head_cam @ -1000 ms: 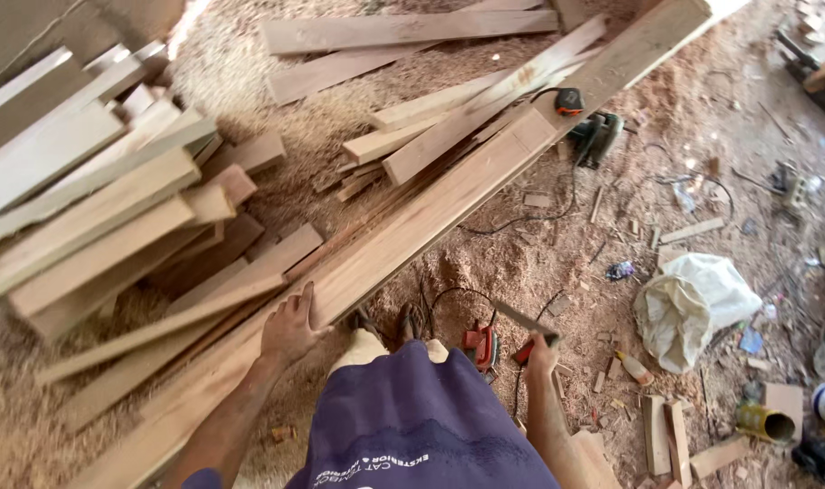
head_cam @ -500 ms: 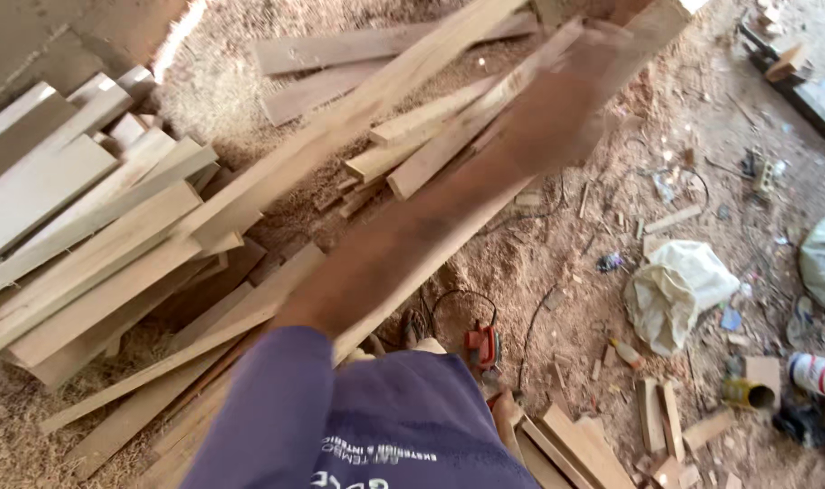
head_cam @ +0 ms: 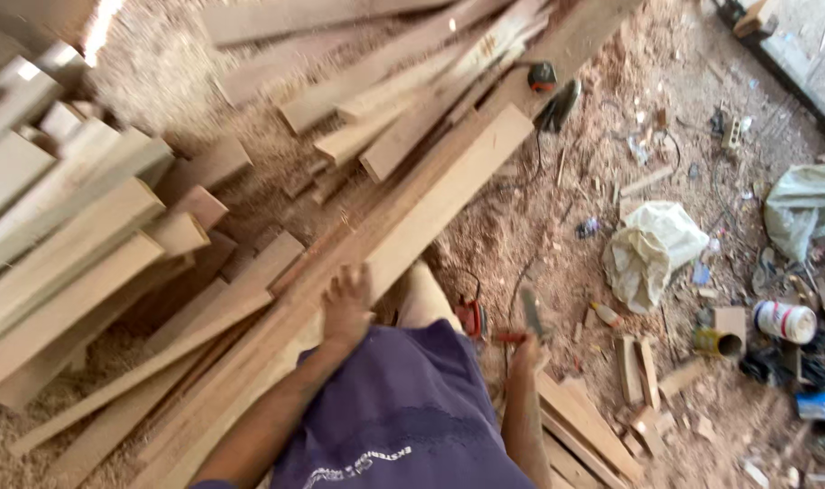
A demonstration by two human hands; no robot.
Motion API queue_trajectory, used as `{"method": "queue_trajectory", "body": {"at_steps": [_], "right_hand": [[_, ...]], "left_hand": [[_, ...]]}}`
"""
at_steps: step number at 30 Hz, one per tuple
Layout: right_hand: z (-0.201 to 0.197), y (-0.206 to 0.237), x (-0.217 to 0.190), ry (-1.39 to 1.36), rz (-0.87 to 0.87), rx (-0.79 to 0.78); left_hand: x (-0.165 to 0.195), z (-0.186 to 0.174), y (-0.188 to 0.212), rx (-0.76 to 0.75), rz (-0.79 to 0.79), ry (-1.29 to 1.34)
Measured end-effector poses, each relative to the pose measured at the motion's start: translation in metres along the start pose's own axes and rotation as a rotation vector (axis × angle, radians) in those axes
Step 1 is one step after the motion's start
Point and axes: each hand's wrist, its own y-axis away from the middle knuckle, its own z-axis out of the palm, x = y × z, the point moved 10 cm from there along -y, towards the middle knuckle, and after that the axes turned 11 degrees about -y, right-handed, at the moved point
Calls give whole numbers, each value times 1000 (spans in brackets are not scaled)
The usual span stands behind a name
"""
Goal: The person marks straight lines on wooden boards using a try square and a pencil. They pick up boards from a pile, hold the square against the wood, draw marking lines, and move between boards on the sawdust-covered floor of the workshop.
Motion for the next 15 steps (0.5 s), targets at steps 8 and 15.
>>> {"method": "queue_trajectory", "body": {"at_steps": [8, 15], "right_hand": [[46, -80, -136, 51, -293, 153], [232, -147, -156, 261, -93, -645]], "left_hand": [[-16, 10, 15, 56, -173, 108], [67, -43, -100, 225, -62, 313]]}}
